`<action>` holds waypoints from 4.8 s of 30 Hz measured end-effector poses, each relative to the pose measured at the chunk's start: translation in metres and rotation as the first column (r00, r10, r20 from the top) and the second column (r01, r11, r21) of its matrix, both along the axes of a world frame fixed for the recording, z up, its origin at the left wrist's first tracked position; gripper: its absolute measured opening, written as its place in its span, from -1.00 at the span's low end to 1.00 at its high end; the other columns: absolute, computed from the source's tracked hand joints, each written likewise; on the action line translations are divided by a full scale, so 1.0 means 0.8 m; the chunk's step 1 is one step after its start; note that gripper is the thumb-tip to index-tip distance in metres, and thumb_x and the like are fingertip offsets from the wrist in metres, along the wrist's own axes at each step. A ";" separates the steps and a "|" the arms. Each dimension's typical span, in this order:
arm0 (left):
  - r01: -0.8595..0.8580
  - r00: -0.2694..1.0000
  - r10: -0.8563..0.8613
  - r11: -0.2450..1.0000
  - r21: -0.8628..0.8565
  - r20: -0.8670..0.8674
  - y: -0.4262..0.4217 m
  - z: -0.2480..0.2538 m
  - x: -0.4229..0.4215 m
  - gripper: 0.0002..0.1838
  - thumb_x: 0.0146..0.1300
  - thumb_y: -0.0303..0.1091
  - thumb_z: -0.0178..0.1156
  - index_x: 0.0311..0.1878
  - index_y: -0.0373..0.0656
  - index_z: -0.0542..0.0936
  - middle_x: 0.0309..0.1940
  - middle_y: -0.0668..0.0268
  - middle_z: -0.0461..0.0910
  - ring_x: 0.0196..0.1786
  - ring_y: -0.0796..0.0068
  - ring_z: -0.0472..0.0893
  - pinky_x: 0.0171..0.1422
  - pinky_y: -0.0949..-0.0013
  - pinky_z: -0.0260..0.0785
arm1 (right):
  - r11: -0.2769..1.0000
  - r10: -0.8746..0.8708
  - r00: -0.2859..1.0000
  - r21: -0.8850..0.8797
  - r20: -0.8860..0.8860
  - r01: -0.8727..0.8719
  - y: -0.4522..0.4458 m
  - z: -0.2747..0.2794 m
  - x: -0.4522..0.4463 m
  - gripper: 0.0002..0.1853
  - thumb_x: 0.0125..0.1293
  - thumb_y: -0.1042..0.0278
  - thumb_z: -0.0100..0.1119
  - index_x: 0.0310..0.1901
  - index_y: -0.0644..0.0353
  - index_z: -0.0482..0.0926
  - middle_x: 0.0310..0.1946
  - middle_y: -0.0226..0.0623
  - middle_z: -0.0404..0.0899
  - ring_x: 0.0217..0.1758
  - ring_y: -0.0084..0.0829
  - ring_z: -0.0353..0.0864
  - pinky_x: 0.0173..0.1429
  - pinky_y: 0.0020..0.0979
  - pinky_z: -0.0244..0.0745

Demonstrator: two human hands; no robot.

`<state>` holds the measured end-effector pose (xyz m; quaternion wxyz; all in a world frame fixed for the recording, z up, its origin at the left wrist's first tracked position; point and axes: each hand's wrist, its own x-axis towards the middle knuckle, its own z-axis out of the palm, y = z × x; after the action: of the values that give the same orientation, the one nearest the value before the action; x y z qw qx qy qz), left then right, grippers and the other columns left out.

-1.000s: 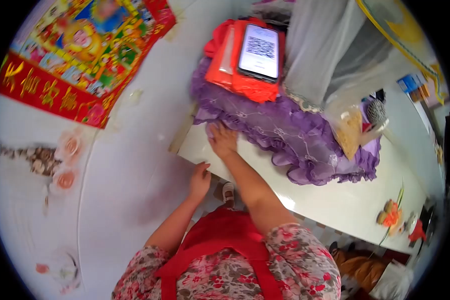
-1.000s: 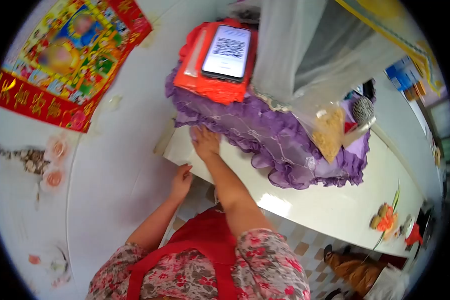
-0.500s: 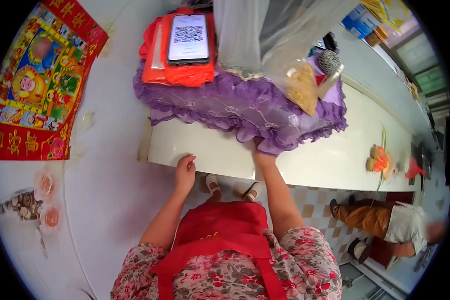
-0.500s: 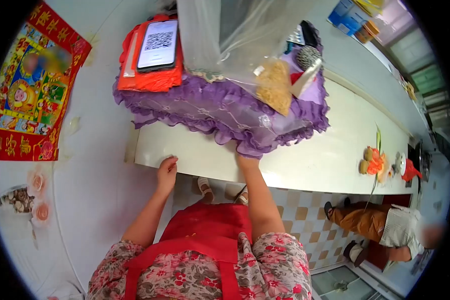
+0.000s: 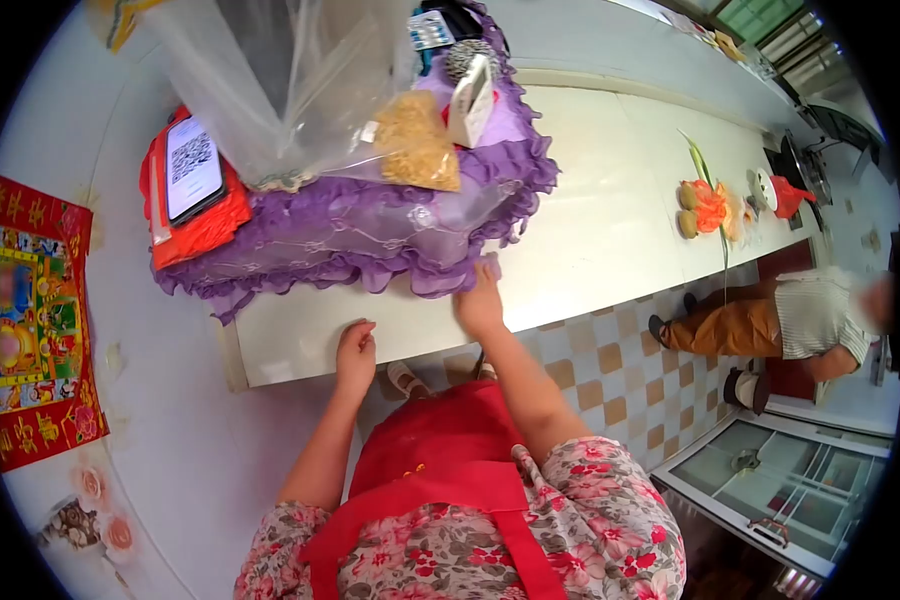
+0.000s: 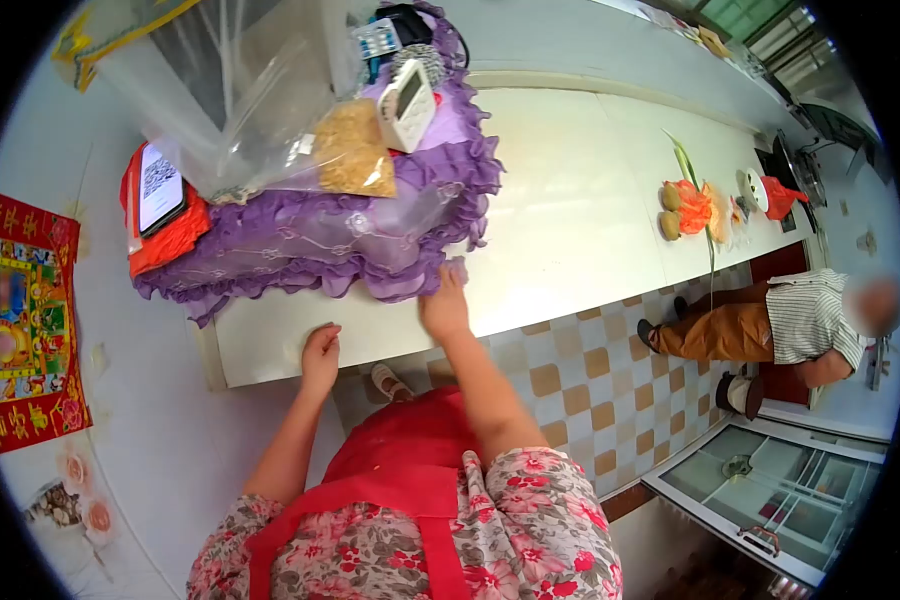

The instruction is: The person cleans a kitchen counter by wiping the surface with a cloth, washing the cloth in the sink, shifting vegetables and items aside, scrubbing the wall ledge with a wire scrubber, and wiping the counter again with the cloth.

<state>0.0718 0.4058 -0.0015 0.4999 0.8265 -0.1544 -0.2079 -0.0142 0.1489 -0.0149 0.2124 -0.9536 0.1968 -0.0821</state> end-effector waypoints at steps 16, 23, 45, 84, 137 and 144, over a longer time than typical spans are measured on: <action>0.061 0.963 -0.108 0.980 0.190 0.245 -0.107 0.024 -0.044 -0.69 0.13 -0.55 0.10 -0.01 -0.23 0.54 0.13 0.13 0.48 0.19 0.11 0.47 0.28 0.21 0.31 | 0.955 0.298 0.950 -0.026 0.093 -0.297 0.038 -0.004 -0.049 -0.58 0.24 0.39 -0.01 0.16 0.14 0.50 0.28 -0.15 0.39 0.39 -0.12 0.28 0.43 -0.06 0.12; 0.059 0.968 -0.094 0.986 0.156 0.233 -0.100 0.018 -0.047 -0.70 0.13 -0.56 0.10 -0.03 -0.24 0.56 0.11 0.08 0.49 0.19 0.06 0.47 0.28 0.19 0.32 | 0.994 0.018 0.998 -0.105 0.066 -0.011 -0.124 0.014 -0.056 -0.55 0.27 0.41 -0.02 0.21 0.22 0.43 0.34 -0.04 0.30 0.43 -0.04 0.20 0.44 -0.01 0.06; -0.107 0.949 0.035 0.971 0.216 0.314 0.052 0.037 -0.011 -0.58 0.13 -0.59 0.07 0.11 -0.24 0.49 0.24 0.11 0.41 0.21 0.08 0.46 0.22 0.20 0.38 | 0.920 0.393 0.917 -0.032 0.063 -0.391 0.110 0.008 0.080 -0.44 0.27 0.23 0.04 0.32 0.09 0.31 0.19 -0.08 0.45 0.31 -0.08 0.34 0.36 -0.06 0.21; 0.302 0.867 -0.438 0.842 0.448 0.238 -0.132 0.014 -0.106 -0.35 0.32 -0.22 0.01 0.38 -0.41 0.19 0.44 -0.14 0.07 0.46 0.02 0.17 0.51 0.23 0.06 | 0.880 0.475 0.874 0.089 -0.101 -0.467 0.036 0.003 -0.055 -0.38 0.28 0.20 -0.09 0.38 0.22 0.24 0.45 -0.17 0.13 0.53 -0.15 0.03 0.54 -0.09 -0.12; 0.354 0.920 -0.390 0.865 0.356 0.033 -0.378 0.066 -0.098 -0.44 0.33 -0.29 0.01 0.36 -0.32 0.26 0.39 -0.04 0.21 0.40 0.00 0.26 0.41 0.20 0.21 | 0.926 0.130 0.937 0.299 0.324 -0.231 -0.181 -0.020 -0.095 -0.57 0.30 0.43 -0.05 0.20 0.30 0.45 0.10 -0.09 0.54 0.21 -0.11 0.49 0.25 -0.15 0.35; -0.044 0.870 -0.125 0.943 0.329 0.476 -0.443 0.024 -0.042 -0.36 0.28 -0.51 0.02 0.41 -0.35 0.09 0.51 -0.02 -0.13 0.47 0.00 0.14 0.44 0.25 0.15 | 0.378 -0.347 0.938 0.917 0.012 0.128 -0.285 0.060 -0.106 -0.68 0.45 0.23 -0.06 0.03 0.21 0.58 -0.32 -0.38 0.62 -0.33 -0.60 0.56 -0.24 -0.56 0.46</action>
<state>0.0380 0.0510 0.0175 0.2948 0.9201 -0.2568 -0.0246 -0.0987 -0.0787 0.0330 0.6968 -0.6346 0.3222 -0.0889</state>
